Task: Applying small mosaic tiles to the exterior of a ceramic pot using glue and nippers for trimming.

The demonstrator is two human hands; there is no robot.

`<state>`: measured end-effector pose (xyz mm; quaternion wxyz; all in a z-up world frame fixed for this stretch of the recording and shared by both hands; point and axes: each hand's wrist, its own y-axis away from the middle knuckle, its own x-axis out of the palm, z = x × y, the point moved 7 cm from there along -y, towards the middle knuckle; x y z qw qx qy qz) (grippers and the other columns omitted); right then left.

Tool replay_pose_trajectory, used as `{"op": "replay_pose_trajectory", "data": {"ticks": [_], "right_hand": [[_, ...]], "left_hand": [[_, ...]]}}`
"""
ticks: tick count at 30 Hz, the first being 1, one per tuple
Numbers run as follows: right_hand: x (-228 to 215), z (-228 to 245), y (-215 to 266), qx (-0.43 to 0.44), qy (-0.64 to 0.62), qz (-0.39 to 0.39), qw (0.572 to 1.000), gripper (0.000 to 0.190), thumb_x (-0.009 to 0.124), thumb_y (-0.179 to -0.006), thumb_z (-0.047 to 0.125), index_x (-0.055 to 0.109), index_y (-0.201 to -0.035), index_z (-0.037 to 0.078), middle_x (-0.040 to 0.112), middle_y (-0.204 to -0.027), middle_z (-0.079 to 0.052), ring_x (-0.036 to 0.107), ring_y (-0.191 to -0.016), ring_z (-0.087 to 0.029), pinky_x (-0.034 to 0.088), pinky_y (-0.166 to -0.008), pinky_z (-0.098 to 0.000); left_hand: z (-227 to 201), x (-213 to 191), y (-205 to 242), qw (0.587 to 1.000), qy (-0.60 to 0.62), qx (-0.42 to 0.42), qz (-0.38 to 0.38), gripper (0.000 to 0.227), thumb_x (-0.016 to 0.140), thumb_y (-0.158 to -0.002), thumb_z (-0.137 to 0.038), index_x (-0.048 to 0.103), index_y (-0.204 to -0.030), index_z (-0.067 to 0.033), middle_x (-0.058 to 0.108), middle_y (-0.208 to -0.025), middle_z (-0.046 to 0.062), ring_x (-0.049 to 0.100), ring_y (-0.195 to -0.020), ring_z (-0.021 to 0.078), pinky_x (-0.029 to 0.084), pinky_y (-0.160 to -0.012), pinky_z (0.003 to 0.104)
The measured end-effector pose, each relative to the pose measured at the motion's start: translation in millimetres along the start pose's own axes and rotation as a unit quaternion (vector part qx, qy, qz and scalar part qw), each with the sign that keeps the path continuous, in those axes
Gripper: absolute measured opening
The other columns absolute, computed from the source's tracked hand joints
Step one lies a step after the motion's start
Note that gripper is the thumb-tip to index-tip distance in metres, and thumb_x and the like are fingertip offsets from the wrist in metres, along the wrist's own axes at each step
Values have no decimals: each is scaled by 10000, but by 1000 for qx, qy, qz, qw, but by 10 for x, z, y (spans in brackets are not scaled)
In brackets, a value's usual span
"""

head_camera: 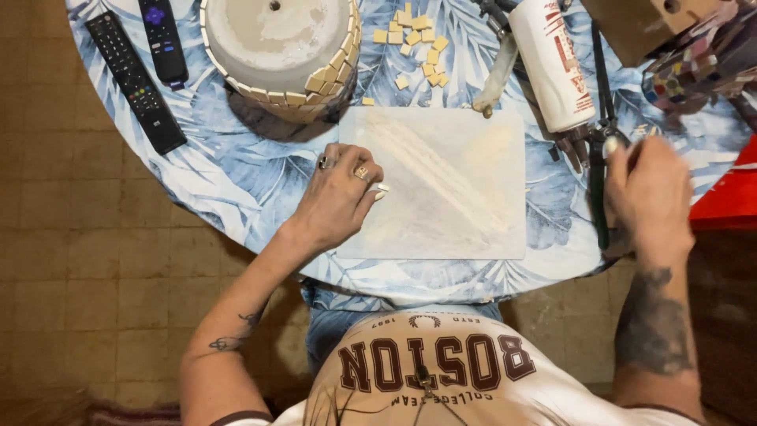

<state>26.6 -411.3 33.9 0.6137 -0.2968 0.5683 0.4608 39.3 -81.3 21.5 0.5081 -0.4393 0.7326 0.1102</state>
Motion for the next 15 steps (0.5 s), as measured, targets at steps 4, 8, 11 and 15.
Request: {"op": "replay_pose_trajectory", "data": {"ticks": [4,8,11,15], "right_hand": [[325,-188,170,-1,23,14,1000,408,397,-986,325,488,-844,-47,546,-821,-241,530,-724,-380,411,-604,-488],[503,-364,124,-100,117,-96,983,379,449,-944,337,464,-830,-24,527,-764,-193,530,-647,-398,392,-508,-474],[257,-253,183,-52,123,-50,990,290,422,-975,267,468,-856,6,534,-732,-156,558,-620,-334,436,-557,-446],[121,-892,151,-148,209,-234,938,216,556,-980,195,504,-837,42,556,-731,-137,535,-606,-325,396,-498,-410]], "left_hand": [[3,35,-13,1000,13,-5,-5,38,522,-778,-57,492,-795,-41,433,-909,110,376,-833,305,368,-663,410],[-44,-18,-57,998,56,16,-39,51,508,-806,-42,469,-794,-13,489,-837,113,407,-792,296,374,-624,401],[-85,-48,-110,994,92,22,-47,72,539,-798,-26,474,-823,-10,536,-765,97,466,-722,275,402,-583,385],[-150,-85,-188,982,180,20,-49,65,500,-801,-11,462,-850,-28,551,-760,90,510,-719,253,403,-637,343]]}}
